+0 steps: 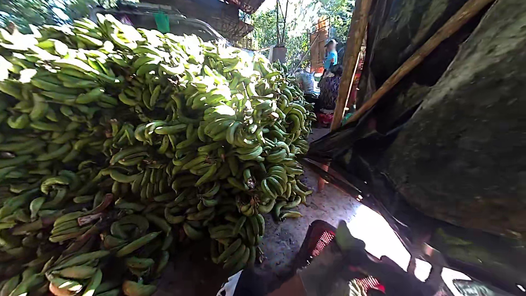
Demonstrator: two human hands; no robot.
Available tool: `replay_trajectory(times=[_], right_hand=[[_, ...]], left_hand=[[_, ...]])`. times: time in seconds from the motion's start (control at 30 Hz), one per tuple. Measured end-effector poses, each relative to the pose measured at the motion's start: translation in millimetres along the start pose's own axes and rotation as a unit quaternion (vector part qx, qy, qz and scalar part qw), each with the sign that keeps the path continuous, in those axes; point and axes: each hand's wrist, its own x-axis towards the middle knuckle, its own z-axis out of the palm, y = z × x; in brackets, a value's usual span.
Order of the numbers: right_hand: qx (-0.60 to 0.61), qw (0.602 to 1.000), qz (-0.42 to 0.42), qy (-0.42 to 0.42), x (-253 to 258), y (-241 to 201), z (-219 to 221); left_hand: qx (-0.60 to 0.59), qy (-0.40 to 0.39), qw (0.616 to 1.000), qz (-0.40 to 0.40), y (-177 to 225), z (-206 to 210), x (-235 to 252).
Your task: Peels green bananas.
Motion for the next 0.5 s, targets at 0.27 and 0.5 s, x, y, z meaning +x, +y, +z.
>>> replay_trajectory(times=[0.27,0.5], right_hand=[[-0.153,0.986,0.063,0.029,-11,9,-7],[-0.135,0.989,0.065,0.014,-16,15,-1]], left_hand=[[0.039,0.068,0.988,0.131,32,-8,-3],[0.153,0.04,0.977,0.145,25,-5,-12]])
